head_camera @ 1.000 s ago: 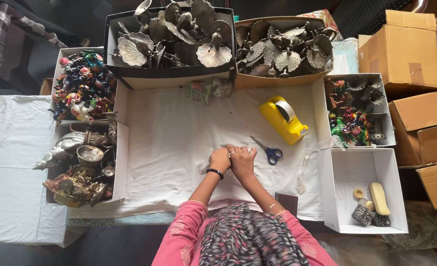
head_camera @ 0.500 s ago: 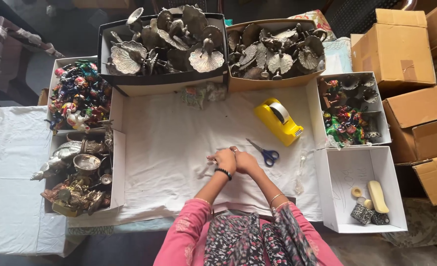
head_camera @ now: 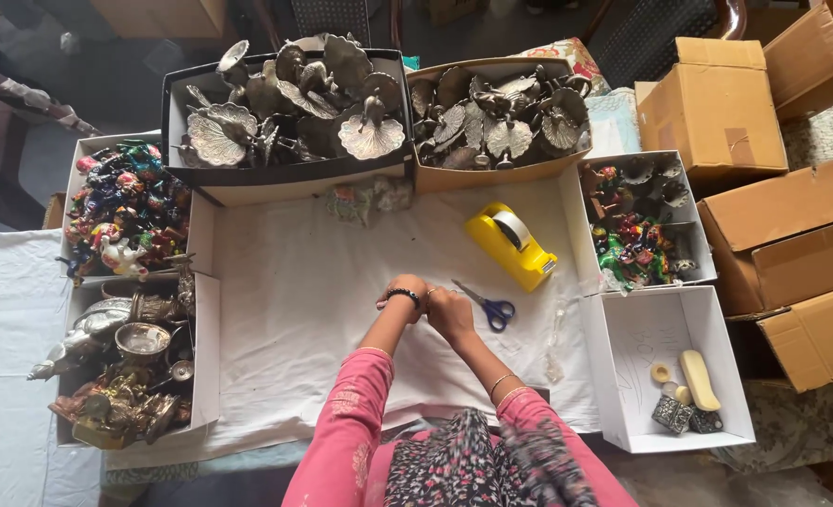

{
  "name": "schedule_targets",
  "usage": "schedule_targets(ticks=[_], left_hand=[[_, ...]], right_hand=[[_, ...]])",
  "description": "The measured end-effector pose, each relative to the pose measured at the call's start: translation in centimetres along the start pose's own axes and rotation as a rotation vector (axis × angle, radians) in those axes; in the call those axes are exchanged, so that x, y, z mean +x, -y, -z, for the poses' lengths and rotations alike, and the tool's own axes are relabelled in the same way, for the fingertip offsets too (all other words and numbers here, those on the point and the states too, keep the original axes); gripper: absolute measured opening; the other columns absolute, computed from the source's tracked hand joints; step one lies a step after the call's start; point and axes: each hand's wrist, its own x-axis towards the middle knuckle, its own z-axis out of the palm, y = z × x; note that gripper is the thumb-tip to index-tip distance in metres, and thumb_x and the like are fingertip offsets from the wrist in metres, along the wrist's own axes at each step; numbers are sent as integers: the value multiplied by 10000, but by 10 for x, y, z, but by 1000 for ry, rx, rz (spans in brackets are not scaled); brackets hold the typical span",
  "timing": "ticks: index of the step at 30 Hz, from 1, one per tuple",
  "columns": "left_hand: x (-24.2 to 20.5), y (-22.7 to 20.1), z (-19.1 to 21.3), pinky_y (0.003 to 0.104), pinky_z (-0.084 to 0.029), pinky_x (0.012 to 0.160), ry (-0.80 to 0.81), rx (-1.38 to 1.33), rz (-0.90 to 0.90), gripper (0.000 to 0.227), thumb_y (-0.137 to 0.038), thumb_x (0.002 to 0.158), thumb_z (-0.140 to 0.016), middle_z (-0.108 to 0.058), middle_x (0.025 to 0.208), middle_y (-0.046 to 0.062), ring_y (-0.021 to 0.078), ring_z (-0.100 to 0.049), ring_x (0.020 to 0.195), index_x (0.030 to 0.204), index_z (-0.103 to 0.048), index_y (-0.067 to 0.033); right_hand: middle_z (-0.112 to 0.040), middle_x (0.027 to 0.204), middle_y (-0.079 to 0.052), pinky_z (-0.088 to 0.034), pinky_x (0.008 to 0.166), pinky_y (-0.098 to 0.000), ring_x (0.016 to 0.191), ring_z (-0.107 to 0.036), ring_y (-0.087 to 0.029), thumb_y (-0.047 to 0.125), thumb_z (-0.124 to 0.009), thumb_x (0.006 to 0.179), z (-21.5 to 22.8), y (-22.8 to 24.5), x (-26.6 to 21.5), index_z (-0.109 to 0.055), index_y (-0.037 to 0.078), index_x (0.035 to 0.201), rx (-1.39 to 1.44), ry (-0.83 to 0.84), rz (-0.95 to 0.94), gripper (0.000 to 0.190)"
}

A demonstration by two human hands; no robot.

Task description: The person wraps a small, colorful figurine in a white cloth, then places it inside a sheet of bubble wrap. They fold the bubble wrap around the figurine and secure it with clear adhesive tape.

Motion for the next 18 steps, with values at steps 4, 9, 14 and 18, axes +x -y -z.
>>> schedule_targets(ticks=[4, 9, 14, 18], left_hand=[[71, 13, -16, 593, -653, 785, 193, -121, -49, 398, -44, 745, -768, -797, 1062, 151, 362, -778, 973, 1132, -835, -105], [58, -3, 8, 535, -595, 893, 411, 149, 44, 532, -264, 772, -905, -744, 1174, 243, 433, -746, 999, 1253, -727, -121], [32, -12, 31, 625, -572, 898, 465, 52, 56, 579, -255, 807, -867, -686, 1298, 244, 467, -698, 1076, 1337, -669, -132], [5, -12, 51, 679, -550, 925, 400, -16, 42, 580, -171, 808, -843, -650, 1363, 192, 481, -679, 1143, 1357, -660, -202]], right_hand=[[-682, 784, -82, -549, 591, -404, 681, -694, -277, 110, -676, 855, -16, -15, 5, -642, 124, 918, -46, -38, 71, 72], [-665, 822, -71, -540, 581, -402, 692, -676, -281, 149, -735, 833, -9, -17, 7, -629, 131, 1053, -25, -74, 62, 246], [-675, 870, -69, -550, 607, -407, 759, -698, -283, 114, -756, 767, -14, -30, 9, -611, 123, 1088, 39, -129, 55, 352], [-726, 979, -79, -571, 650, -415, 810, -713, -310, 80, -761, 725, -17, -32, 12, -611, 133, 1136, 105, -179, 5, 441]])
